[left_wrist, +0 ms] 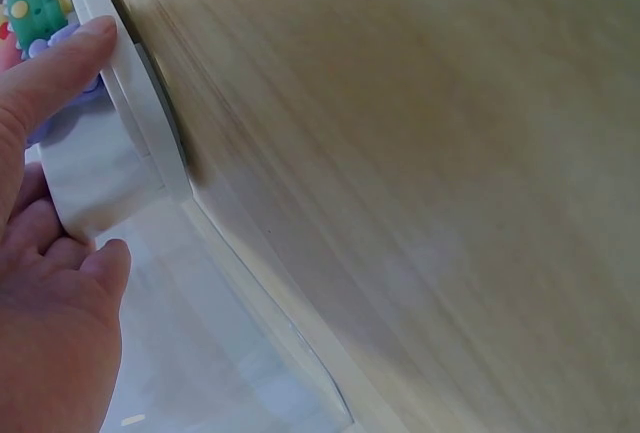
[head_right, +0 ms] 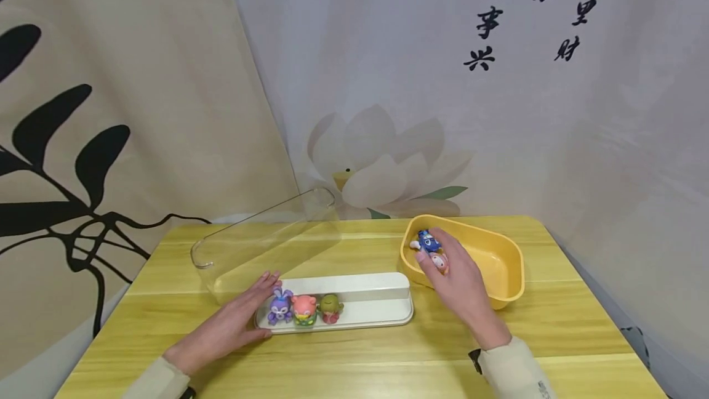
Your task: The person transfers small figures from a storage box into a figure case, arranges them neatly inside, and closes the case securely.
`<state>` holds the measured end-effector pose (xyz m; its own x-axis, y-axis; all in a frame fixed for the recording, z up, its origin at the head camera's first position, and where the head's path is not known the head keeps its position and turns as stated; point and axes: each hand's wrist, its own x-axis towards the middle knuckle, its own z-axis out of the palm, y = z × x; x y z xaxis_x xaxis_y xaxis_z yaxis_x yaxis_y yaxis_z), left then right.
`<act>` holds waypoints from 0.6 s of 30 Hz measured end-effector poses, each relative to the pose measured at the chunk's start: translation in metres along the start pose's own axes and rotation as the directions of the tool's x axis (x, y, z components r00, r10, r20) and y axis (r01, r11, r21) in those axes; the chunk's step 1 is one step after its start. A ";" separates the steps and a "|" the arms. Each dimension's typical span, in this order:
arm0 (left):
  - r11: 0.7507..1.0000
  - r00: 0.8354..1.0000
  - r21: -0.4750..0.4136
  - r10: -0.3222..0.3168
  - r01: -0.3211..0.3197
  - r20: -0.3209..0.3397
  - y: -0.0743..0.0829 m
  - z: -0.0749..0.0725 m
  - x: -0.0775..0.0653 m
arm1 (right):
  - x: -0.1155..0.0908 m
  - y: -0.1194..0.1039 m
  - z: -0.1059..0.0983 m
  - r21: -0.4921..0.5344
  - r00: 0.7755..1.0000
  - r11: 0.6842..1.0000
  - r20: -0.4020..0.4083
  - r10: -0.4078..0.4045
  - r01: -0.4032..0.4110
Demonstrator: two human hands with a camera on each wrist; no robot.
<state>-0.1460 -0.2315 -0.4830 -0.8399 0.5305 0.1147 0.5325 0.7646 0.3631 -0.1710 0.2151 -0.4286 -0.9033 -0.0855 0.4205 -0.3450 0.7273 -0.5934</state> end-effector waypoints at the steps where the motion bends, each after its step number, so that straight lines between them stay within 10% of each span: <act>1: 1.000 1.000 -0.003 -0.003 0.003 0.002 0.000 0.000 0.000 | 0.001 0.004 -0.002 0.003 1.000 1.000 0.001 0.020 -0.020; 18: 1.000 1.000 -0.001 -0.004 0.004 0.004 0.000 0.000 0.001 | 0.014 0.048 -0.011 -0.032 0.942 0.972 0.241 0.235 -0.234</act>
<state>-0.1464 -0.2311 -0.4825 -0.8417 0.5287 0.1094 0.5288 0.7665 0.3645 -0.1978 0.2562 -0.4437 -0.9931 -0.0742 0.0911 -0.1158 0.7485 -0.6530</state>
